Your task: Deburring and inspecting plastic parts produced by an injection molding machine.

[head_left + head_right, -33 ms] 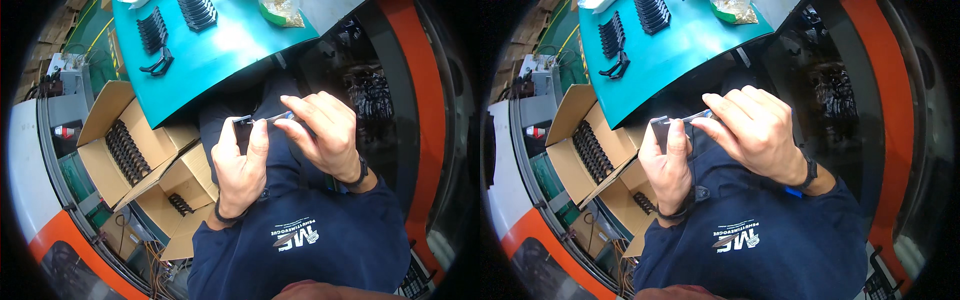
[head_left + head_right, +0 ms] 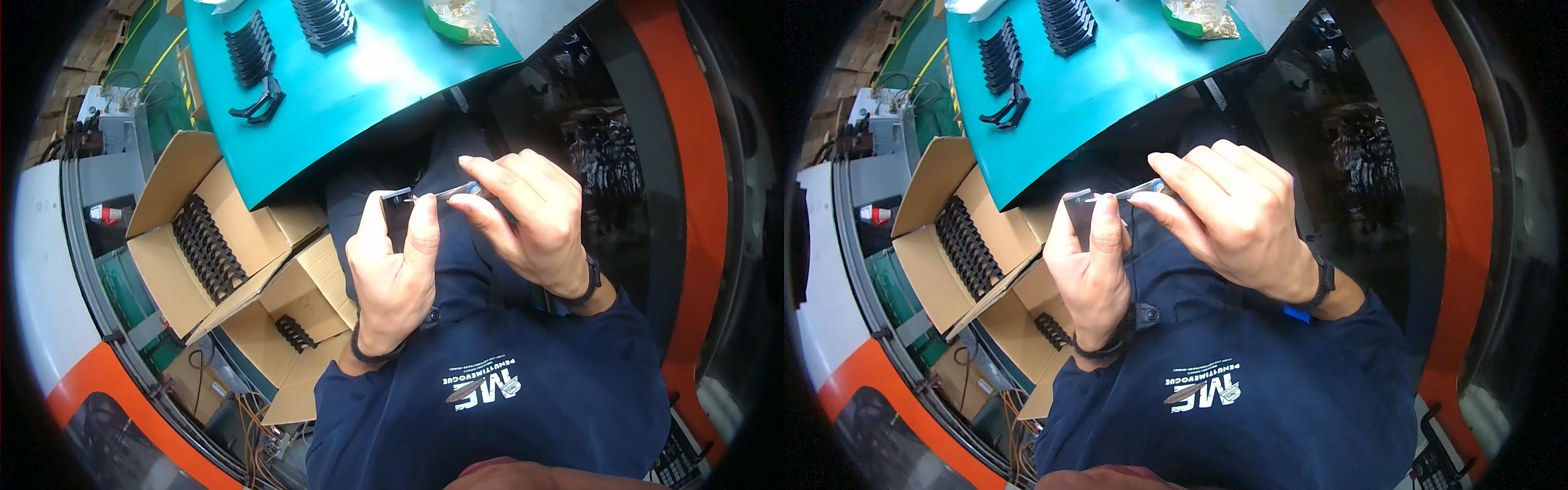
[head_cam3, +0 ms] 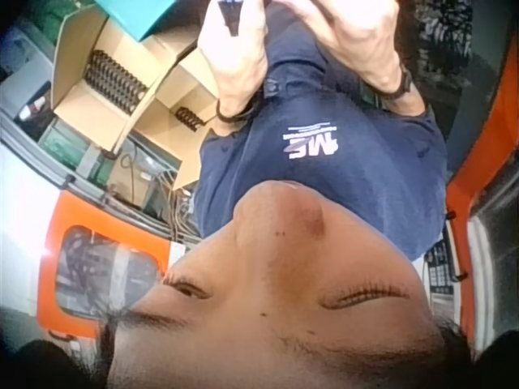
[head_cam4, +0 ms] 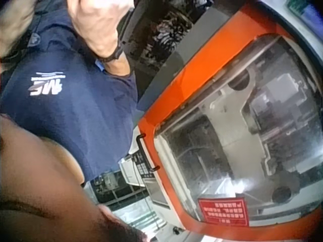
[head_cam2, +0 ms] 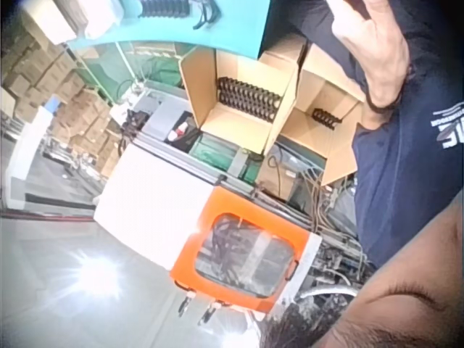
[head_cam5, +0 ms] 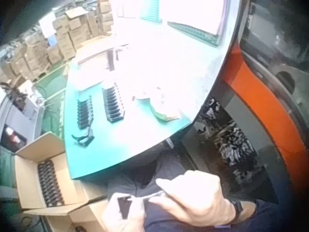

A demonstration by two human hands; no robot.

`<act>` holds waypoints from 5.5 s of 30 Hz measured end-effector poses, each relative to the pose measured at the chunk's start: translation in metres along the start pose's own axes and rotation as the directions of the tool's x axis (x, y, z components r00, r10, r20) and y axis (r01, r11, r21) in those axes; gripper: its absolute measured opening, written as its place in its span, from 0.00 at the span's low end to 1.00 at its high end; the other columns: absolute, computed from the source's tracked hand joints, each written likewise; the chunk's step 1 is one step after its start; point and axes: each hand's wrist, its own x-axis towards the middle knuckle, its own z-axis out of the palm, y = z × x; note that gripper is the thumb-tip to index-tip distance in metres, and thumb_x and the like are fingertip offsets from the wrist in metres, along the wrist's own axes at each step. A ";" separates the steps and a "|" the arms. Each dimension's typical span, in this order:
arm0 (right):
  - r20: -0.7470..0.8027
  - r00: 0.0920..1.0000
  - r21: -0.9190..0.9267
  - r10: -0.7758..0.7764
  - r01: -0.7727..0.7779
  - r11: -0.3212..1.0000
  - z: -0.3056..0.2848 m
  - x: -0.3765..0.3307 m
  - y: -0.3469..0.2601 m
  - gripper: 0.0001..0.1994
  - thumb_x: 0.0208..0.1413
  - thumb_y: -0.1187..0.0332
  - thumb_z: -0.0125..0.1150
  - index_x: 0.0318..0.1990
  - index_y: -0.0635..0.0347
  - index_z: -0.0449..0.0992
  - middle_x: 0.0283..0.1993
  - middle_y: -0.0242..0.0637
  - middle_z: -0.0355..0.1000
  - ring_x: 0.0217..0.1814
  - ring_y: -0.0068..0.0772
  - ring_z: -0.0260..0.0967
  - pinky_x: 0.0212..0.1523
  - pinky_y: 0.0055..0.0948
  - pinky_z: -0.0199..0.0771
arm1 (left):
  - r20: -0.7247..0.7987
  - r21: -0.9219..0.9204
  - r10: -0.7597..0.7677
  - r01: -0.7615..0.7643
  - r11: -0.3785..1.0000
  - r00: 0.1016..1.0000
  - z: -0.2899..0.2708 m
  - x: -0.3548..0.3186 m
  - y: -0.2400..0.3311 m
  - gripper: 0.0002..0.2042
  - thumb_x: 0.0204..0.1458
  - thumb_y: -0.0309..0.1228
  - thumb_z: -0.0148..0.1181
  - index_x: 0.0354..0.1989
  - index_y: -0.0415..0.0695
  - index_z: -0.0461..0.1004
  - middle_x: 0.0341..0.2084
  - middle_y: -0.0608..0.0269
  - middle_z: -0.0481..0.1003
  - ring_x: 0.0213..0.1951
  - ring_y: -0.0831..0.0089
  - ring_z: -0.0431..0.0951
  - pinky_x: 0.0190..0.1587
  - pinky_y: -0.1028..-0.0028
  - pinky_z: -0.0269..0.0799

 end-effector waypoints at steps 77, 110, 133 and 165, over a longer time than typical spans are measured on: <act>0.374 0.727 0.426 0.576 -0.687 0.589 0.054 -0.009 0.028 0.20 0.57 0.64 0.63 0.54 0.65 0.71 0.37 0.39 0.76 0.33 0.28 0.72 0.34 0.28 0.72 | 0.129 0.825 0.710 -0.472 0.310 0.692 -0.066 0.100 -0.047 0.09 0.48 0.20 0.60 0.38 0.45 0.78 0.32 0.61 0.77 0.40 0.63 0.76 0.65 0.50 0.51; 0.602 0.734 0.771 0.315 -0.637 0.009 0.006 0.020 0.005 0.23 0.65 0.56 0.52 0.55 0.70 0.70 0.30 0.39 0.77 0.14 0.11 0.55 0.18 0.13 0.57 | -0.075 -0.141 0.221 -0.230 0.963 0.972 -0.040 0.008 -0.004 0.34 0.45 0.25 0.72 0.61 0.35 0.62 0.37 0.57 0.77 0.40 0.74 0.77 0.47 0.75 0.73; 0.705 0.683 0.697 0.191 -0.717 -0.009 0.005 0.007 0.005 0.21 0.61 0.57 0.59 0.51 0.68 0.74 0.36 0.36 0.76 0.21 0.13 0.60 0.24 0.15 0.62 | -0.012 -0.328 0.305 -0.292 0.898 0.952 -0.019 0.022 -0.001 0.12 0.59 0.26 0.57 0.49 0.34 0.70 0.47 0.46 0.76 0.48 0.66 0.78 0.53 0.70 0.72; 0.640 0.660 0.769 0.394 -0.551 -0.325 0.014 0.015 -0.003 0.08 0.62 0.65 0.58 0.36 0.60 0.70 0.44 0.44 0.78 0.11 0.18 0.61 0.13 0.14 0.58 | 0.104 -0.339 0.376 -0.322 0.884 0.921 -0.020 0.029 -0.013 0.27 0.57 0.34 0.59 0.61 0.32 0.62 0.57 0.44 0.68 0.59 0.59 0.68 0.64 0.65 0.57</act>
